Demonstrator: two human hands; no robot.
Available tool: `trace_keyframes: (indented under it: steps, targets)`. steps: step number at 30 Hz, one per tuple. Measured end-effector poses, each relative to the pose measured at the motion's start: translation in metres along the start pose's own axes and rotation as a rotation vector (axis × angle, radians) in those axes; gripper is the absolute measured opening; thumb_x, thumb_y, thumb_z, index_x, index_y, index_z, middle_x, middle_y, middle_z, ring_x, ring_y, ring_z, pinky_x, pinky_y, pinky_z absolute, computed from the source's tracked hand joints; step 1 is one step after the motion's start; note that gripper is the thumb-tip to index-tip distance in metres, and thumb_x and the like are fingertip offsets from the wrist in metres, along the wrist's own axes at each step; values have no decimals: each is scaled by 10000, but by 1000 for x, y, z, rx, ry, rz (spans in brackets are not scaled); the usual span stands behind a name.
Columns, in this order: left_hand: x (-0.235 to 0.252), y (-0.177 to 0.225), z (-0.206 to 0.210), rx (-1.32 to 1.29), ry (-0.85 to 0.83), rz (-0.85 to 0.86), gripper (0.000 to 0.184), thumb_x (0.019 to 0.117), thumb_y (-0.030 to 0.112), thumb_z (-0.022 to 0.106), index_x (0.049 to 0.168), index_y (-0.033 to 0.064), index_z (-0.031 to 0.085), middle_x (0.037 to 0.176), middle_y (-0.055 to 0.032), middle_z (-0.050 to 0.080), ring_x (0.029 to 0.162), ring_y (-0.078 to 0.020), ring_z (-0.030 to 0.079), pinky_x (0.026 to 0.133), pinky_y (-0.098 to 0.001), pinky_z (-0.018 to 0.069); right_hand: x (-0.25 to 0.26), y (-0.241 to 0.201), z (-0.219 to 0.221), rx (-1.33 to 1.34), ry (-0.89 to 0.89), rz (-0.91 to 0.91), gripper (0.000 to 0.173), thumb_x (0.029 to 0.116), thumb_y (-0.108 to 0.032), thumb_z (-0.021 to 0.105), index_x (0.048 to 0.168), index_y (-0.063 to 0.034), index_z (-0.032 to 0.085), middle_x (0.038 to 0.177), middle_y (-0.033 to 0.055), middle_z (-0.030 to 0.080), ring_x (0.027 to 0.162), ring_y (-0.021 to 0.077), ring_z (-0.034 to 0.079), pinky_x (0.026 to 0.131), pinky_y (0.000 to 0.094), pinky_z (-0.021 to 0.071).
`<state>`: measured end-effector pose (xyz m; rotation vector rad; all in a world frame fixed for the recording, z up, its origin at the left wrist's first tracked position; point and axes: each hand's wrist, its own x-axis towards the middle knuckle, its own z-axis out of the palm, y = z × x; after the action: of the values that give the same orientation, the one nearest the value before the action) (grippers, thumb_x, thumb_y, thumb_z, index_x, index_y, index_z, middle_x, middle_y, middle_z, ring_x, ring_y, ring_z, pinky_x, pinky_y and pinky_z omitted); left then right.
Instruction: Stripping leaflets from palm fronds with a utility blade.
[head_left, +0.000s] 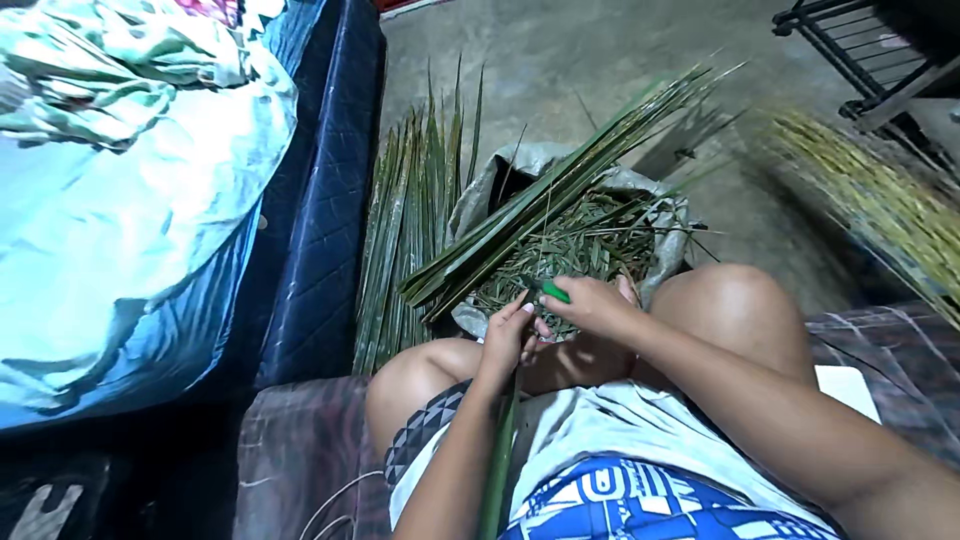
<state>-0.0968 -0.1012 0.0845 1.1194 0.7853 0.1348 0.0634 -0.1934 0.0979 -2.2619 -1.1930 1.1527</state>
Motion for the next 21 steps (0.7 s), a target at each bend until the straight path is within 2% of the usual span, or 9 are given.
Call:
trace_keyframes:
  steps: [5,9,11,13,14,15,17,18,21]
  targets:
    - [0,2,3,-44,-20,20,440,1118,129,302,1523,-25,378,657,-28,600,378,-17,391,363,-169,370,9,7,-11,-74,27,0,518,1086,-524,449,1127,-49,652,959,189,671,959,369,661,837,593,492]
    - [-1,5,0,-111,-27,-9,434,1120,126,281,1521,-19,364,650,-24,576,370,-15,381,347,-161,354,8,3,-11,-159,58,-49,543,1084,-539,442,1185,-45,642,1011,204,693,1013,394,675,865,607,498]
    - [-2,2,-4,-122,-35,-9,431,1118,130,279,1513,-15,373,652,-24,577,372,-14,382,345,-163,351,5,6,-14,-113,-14,-92,582,1094,-560,377,1285,-58,602,1083,221,680,1068,407,655,908,631,477]
    - [-2,-1,-5,-122,-32,-6,419,1116,131,286,1493,-17,394,651,-25,585,370,-13,387,342,-162,353,3,12,-15,15,-108,-128,572,1119,-512,330,1463,-96,520,1251,245,655,1182,412,627,1005,645,447]
    - [-2,-1,-5,-124,-30,-6,416,1114,129,289,1488,-17,398,655,-28,592,369,-12,389,342,-161,353,3,13,-14,95,-147,-135,540,1128,-468,344,1531,-131,466,1311,236,637,1186,380,627,1018,609,457]
    - [-2,-1,-5,-125,-29,-8,415,1115,128,290,1488,-18,396,659,-31,595,368,-11,390,341,-158,354,4,15,-13,189,-173,-136,508,1132,-411,380,1570,-158,423,1289,206,638,1081,310,638,950,526,495]
    - [-2,1,-3,-129,-33,-12,418,1115,129,291,1491,-20,397,664,-36,599,366,-9,387,341,-153,350,6,18,-11,453,-212,-124,493,1129,-305,439,1602,-184,370,1029,97,618,716,125,542,646,297,468]
    - [-3,2,-3,-131,-44,-10,419,1114,128,291,1491,-20,397,664,-37,601,366,-8,389,341,-151,351,8,20,-11,599,-242,-111,505,1121,-265,466,1609,-189,358,916,58,595,616,82,518,555,235,450]
    - [-3,4,-3,-127,-67,-7,418,1107,118,287,1484,-22,402,670,-33,602,366,-7,393,340,-149,354,9,24,-15,785,-294,-83,538,1102,-200,511,1617,-225,355,908,51,598,581,74,535,516,199,463]
